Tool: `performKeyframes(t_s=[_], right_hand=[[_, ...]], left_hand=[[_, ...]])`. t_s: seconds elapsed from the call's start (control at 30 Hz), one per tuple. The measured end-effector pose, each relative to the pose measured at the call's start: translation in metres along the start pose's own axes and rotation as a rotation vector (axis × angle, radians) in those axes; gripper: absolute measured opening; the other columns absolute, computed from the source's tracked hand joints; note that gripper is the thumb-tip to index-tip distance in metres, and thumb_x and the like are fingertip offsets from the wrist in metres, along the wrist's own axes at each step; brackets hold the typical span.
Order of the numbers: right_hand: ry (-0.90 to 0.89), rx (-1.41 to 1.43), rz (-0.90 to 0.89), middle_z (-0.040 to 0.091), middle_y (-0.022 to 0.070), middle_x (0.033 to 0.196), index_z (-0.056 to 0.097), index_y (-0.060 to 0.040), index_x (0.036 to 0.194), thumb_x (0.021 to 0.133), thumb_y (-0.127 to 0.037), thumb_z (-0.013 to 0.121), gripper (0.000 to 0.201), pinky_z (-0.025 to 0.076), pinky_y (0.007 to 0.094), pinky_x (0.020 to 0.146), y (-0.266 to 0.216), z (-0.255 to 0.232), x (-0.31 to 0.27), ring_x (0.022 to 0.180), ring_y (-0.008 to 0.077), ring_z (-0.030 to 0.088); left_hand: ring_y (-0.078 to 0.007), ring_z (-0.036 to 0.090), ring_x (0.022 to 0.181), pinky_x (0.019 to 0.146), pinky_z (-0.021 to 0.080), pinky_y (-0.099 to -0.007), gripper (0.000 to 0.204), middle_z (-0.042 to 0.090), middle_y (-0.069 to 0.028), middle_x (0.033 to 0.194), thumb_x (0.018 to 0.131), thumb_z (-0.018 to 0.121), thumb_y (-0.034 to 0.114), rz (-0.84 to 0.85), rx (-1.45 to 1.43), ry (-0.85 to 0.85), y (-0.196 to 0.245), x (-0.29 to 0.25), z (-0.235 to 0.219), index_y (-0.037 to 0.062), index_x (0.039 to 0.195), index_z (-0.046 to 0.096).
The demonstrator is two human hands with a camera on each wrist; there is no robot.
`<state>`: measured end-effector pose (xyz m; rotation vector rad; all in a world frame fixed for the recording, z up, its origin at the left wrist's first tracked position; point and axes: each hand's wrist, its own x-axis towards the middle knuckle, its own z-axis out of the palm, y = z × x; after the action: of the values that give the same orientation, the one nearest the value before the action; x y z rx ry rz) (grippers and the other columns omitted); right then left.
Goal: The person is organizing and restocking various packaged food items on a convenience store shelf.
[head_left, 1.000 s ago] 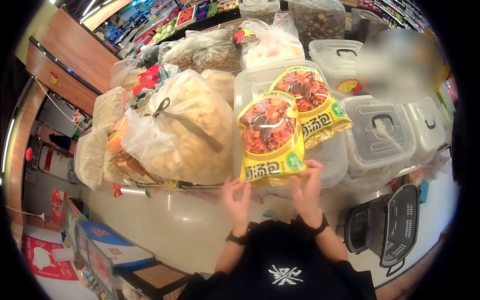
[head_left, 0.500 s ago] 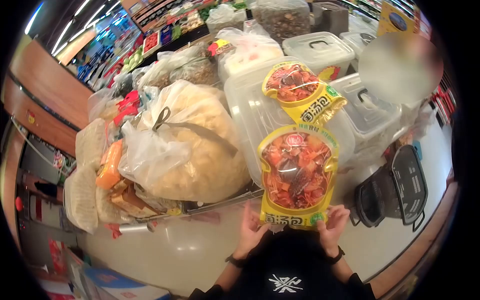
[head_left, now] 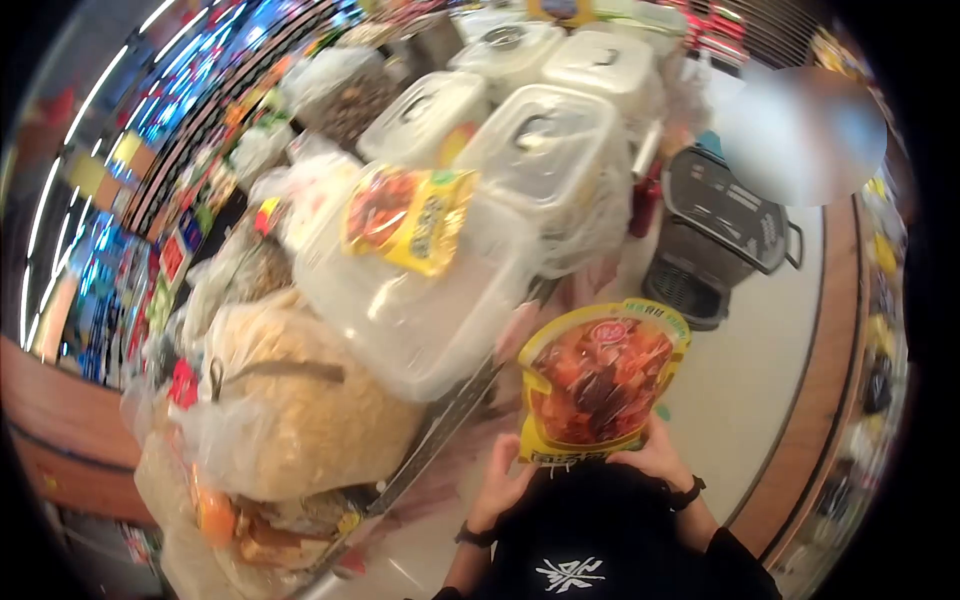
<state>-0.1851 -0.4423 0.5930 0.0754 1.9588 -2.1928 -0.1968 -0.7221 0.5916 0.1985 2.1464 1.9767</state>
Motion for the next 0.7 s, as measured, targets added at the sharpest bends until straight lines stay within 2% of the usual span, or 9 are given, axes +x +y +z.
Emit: performKeyframes(t_s=[0.07,0.17,0.3,0.33,0.47,0.57,0.6,0.7], right_hand=[[0.052,-0.040,0.017,0.058,0.0130,0.127,0.042,0.0010,0.135,0.067,-0.011,0.089,0.084,0.044,0.0351,0.102,-0.003,-0.019,-0.018,0.117,0.0210,0.056],[0.145,-0.114,-0.037,0.060,0.0145,0.123,0.046,0.0021,0.130,0.068,-0.017,0.090,0.078,0.045,0.0350,0.100,0.008,-0.045,-0.037,0.113,0.0219,0.058],[0.275,-0.142,-0.144,0.062,0.0162,0.120,0.048,0.0023,0.130,0.070,-0.024,0.088,0.077,0.045,0.0354,0.099,0.004,-0.087,-0.073,0.112,0.0245,0.059],[0.302,-0.128,-0.149,0.062,0.0163,0.120,0.048,0.0022,0.130,0.071,-0.025,0.088,0.076,0.045,0.0353,0.099,0.004,-0.102,-0.084,0.112,0.0246,0.059],[0.449,-0.202,-0.134,0.063,0.0163,0.120,0.051,0.0016,0.126,0.072,-0.026,0.087,0.070,0.046,0.0355,0.097,-0.008,-0.164,-0.142,0.110,0.0237,0.060],[0.588,-0.251,-0.189,0.065,0.0155,0.115,0.053,0.0014,0.123,0.071,-0.025,0.088,0.067,0.047,0.0357,0.095,-0.007,-0.204,-0.185,0.107,0.0233,0.062],[0.634,-0.264,-0.215,0.065,0.0152,0.113,0.054,0.0014,0.122,0.071,-0.024,0.088,0.067,0.048,0.0358,0.094,-0.006,-0.217,-0.199,0.106,0.0232,0.062],[0.728,-0.102,-0.211,0.066,0.0143,0.110,0.055,0.0013,0.120,0.070,-0.022,0.089,0.065,0.048,0.0352,0.092,-0.003,-0.258,-0.249,0.103,0.0226,0.062]], left_hand=[[-0.0166,0.057,0.109,0.096,0.044,-0.0302,0.043,0.057,-0.0064,0.113,0.084,0.072,-0.001,0.065,0.035,-0.042,0.010,0.011,0.023,0.0038,0.118,0.046],[-0.0157,0.058,0.106,0.095,0.045,-0.0303,0.045,0.059,-0.0082,0.113,0.083,0.074,0.000,-0.018,-0.046,-0.171,0.016,0.027,0.051,0.0028,0.117,0.045],[-0.0141,0.059,0.101,0.091,0.047,-0.0290,0.046,0.062,-0.0083,0.109,0.081,0.077,0.000,-0.042,0.075,-0.320,0.029,0.051,0.103,0.0013,0.115,0.046],[-0.0139,0.059,0.098,0.087,0.047,-0.0277,0.045,0.062,-0.0072,0.106,0.080,0.077,-0.001,-0.068,-0.005,-0.353,0.028,0.058,0.122,0.0018,0.112,0.046],[-0.0137,0.059,0.092,0.083,0.048,-0.0275,0.043,0.061,-0.0052,0.101,0.077,0.078,-0.004,-0.062,0.061,-0.510,0.050,0.068,0.206,0.0033,0.106,0.047],[-0.0138,0.059,0.091,0.082,0.048,-0.0275,0.043,0.060,-0.0049,0.097,0.077,0.077,-0.005,0.007,0.004,-0.581,0.035,0.076,0.271,0.0033,0.106,0.048],[-0.0144,0.059,0.093,0.083,0.048,-0.0283,0.043,0.060,-0.0058,0.099,0.076,0.077,-0.006,-0.013,-0.011,-0.623,0.042,0.075,0.296,0.0031,0.107,0.048],[-0.0153,0.060,0.096,0.086,0.049,-0.0296,0.043,0.060,-0.0076,0.101,0.076,0.077,-0.006,0.030,0.043,-0.778,0.036,0.078,0.361,0.0030,0.107,0.048]])
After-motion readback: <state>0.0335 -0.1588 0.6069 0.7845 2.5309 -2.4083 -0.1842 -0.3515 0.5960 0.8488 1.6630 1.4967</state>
